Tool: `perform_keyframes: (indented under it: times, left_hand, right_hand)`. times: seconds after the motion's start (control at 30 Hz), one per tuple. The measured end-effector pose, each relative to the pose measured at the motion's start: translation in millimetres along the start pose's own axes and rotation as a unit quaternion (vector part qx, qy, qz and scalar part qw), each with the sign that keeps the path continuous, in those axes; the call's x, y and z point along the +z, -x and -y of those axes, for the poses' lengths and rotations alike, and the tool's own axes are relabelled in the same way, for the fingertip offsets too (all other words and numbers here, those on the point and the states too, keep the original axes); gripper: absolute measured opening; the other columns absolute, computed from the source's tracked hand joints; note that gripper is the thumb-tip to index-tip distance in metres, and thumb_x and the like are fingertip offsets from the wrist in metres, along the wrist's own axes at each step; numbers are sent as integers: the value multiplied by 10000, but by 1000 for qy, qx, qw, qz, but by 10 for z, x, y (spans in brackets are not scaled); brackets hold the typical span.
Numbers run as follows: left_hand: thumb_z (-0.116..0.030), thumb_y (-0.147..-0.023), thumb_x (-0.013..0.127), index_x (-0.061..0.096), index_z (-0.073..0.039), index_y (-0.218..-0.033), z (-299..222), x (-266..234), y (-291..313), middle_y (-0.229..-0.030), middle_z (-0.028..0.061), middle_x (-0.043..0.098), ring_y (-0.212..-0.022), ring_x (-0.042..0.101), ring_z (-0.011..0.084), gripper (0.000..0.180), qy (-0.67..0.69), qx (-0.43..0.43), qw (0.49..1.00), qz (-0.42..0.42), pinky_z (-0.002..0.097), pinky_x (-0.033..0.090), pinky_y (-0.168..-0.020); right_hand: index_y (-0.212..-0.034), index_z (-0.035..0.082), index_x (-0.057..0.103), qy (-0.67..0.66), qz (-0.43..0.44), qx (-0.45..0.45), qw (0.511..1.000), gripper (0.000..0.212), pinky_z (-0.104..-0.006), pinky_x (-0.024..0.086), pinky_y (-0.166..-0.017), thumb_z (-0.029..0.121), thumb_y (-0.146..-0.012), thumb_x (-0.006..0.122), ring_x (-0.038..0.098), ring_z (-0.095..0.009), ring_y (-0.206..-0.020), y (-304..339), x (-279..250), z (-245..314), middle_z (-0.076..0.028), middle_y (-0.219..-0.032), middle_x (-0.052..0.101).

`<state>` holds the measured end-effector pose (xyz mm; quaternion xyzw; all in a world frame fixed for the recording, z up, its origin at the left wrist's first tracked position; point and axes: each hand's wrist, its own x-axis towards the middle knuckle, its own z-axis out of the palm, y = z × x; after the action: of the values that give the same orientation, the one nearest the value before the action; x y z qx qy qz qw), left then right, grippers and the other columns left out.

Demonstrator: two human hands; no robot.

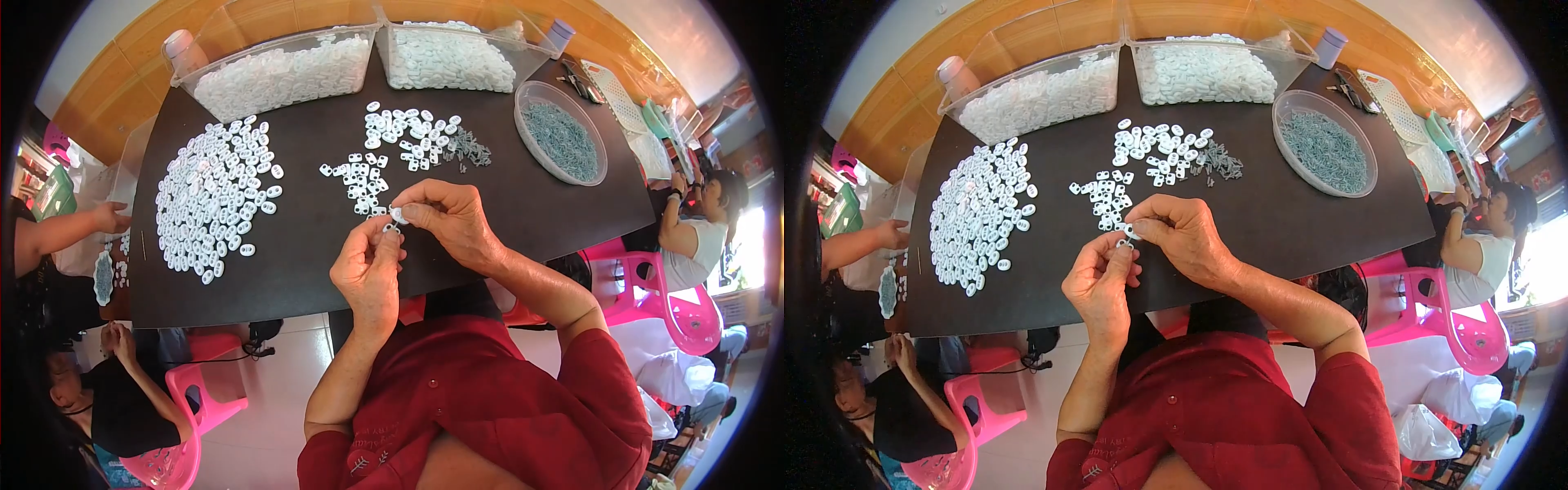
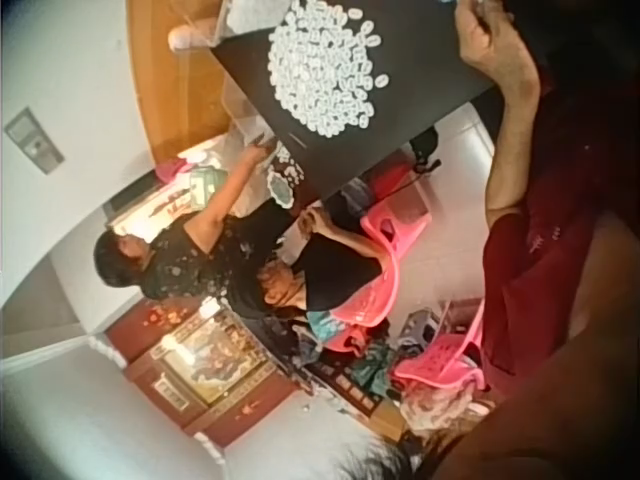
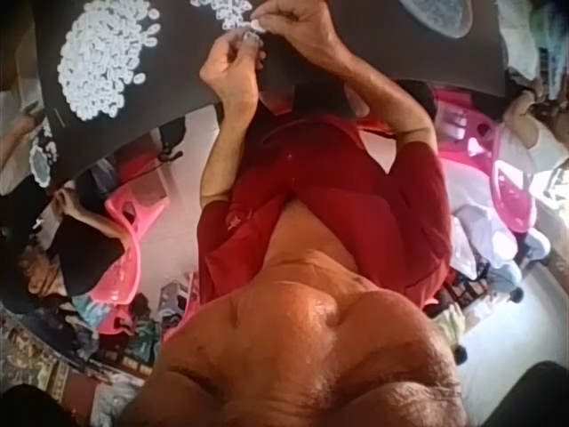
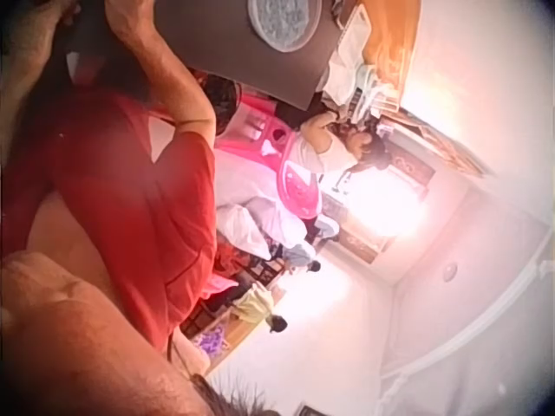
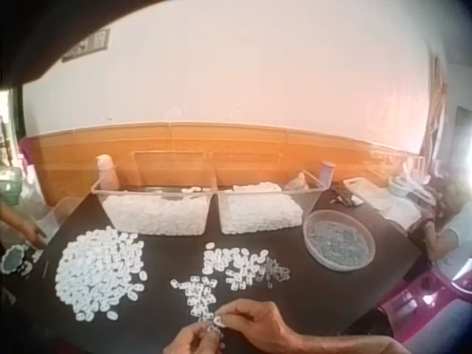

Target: Manually assembling small plastic components with metal clips or pins.

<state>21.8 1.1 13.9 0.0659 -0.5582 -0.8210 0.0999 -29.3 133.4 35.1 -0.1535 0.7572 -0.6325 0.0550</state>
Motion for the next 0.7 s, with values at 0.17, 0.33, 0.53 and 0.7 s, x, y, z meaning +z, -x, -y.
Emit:
perform_keyframes:
  times: [0.17,0.33,0.53,0.7]
  left_hand:
    - [23,-857,581,613,18,-1007,15,14,7,-728,-12,555,-591,507,29,154,4,8,1000,0,154,406,-492]
    - [24,-866,575,603,26,-1048,34,17,9,-732,-18,538,-594,490,27,185,-3,39,999,5,157,401,-494]
    - [13,-876,568,587,28,-1083,55,-6,-10,-743,-22,521,-610,497,36,208,23,34,999,20,165,416,-512]
    - [9,-877,569,583,29,-1095,58,-14,-10,-747,-20,516,-619,504,42,219,16,26,999,23,169,427,-519]
  right_hand:
    - [-943,-22,652,16,-4,-18,1000,109,-226,476,-707,31,-864,598,567,-68,-787,21,33,15,-34,-835,649]
    - [-949,-22,650,11,-1,-32,999,114,-233,477,-708,10,-859,588,569,-78,-792,41,62,19,-40,-849,645]
    - [-955,-21,647,76,-2,-69,995,132,-239,475,-723,-20,-855,560,574,-92,-803,41,54,30,-46,-848,633]
    - [-942,-25,641,39,-4,-10,999,115,-243,474,-727,-13,-857,564,573,-95,-813,30,58,66,-45,-861,630]
